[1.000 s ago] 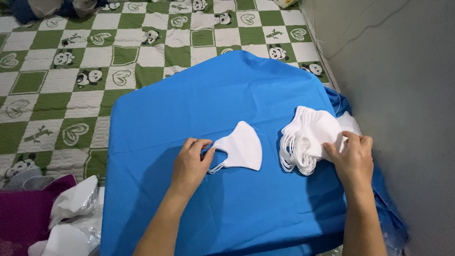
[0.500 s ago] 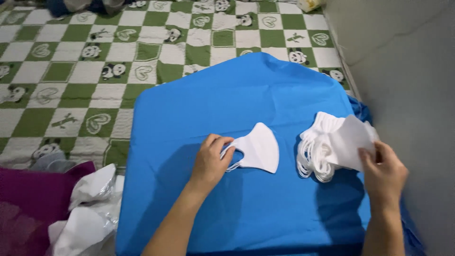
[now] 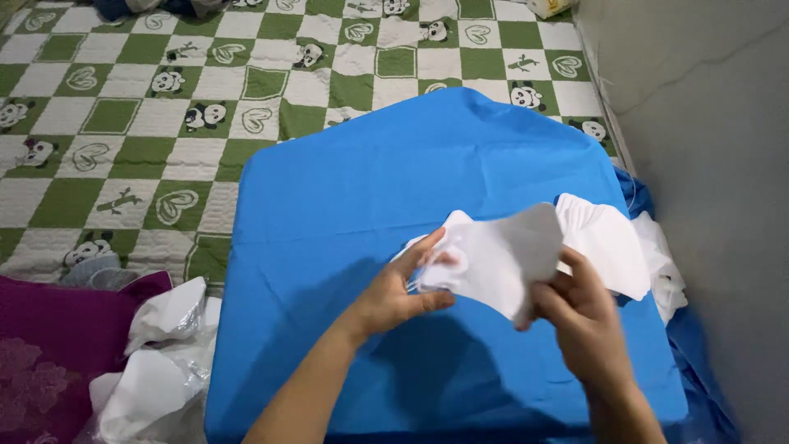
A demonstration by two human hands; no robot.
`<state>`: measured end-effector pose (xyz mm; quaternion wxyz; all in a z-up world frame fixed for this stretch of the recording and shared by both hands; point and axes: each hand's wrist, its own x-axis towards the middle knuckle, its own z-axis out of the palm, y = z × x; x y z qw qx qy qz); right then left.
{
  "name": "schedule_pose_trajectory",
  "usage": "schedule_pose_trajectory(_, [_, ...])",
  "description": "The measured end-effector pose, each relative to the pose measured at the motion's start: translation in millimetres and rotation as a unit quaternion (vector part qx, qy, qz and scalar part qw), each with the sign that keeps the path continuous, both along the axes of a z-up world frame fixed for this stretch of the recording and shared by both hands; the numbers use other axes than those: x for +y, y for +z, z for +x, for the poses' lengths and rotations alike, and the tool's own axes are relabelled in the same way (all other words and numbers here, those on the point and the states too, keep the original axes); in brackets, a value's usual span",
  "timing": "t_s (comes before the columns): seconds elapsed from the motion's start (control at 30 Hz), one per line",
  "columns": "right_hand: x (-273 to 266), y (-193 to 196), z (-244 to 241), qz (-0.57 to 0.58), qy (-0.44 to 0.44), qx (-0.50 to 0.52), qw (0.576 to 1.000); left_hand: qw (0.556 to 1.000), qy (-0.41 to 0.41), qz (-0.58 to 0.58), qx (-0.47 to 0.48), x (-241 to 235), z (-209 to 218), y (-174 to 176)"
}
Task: Folding individual white face masks and placing them into clear plastic bags for packaging.
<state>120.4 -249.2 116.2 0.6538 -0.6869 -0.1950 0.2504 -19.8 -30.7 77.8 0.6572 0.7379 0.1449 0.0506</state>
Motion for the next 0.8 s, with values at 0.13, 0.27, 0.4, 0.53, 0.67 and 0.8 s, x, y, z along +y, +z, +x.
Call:
schedule_pose_trajectory(0.13, [17.4, -33.6, 16.3, 0.027, 0.085, -0.071, 0.993, 0.991, 0.115, -0.021, -0.066, 17.0, 10.2, -60.0])
schedule_pose_trajectory(0.27, [29.5, -50.3, 25.3, -0.019, 0.092, -0.095, 0.991, 0.980, 0.074, -0.113, -0.149, 24.3, -1.4, -41.6])
schedule_pose_trajectory(0.4, [36.8, -56.8, 27.3, -0.041, 0.096, -0.114, 0.988, 0.975, 0.077, -0.159, -0.135, 27.5, -4.9, -25.6])
schedule_pose_trajectory(0.53, [38.1, -77.7, 38.2, -0.106, 0.098, -0.162, 0.976, 0.993, 0.099, 0.033, -0.048, 23.6, -3.8, -26.7])
schedule_pose_trajectory(0.67, [36.9, -87.5, 40.1, -0.161, 0.092, -0.204, 0.961, 0.928, 0.161, 0.332, -0.053, 26.5, 4.7, -66.8])
schedule_pose_trajectory(0.8, [37.4, -95.5, 38.7, -0.214, 0.094, -0.286, 0.929, 0.928, 0.165, 0.334, -0.007, 28.8, 1.8, -64.4])
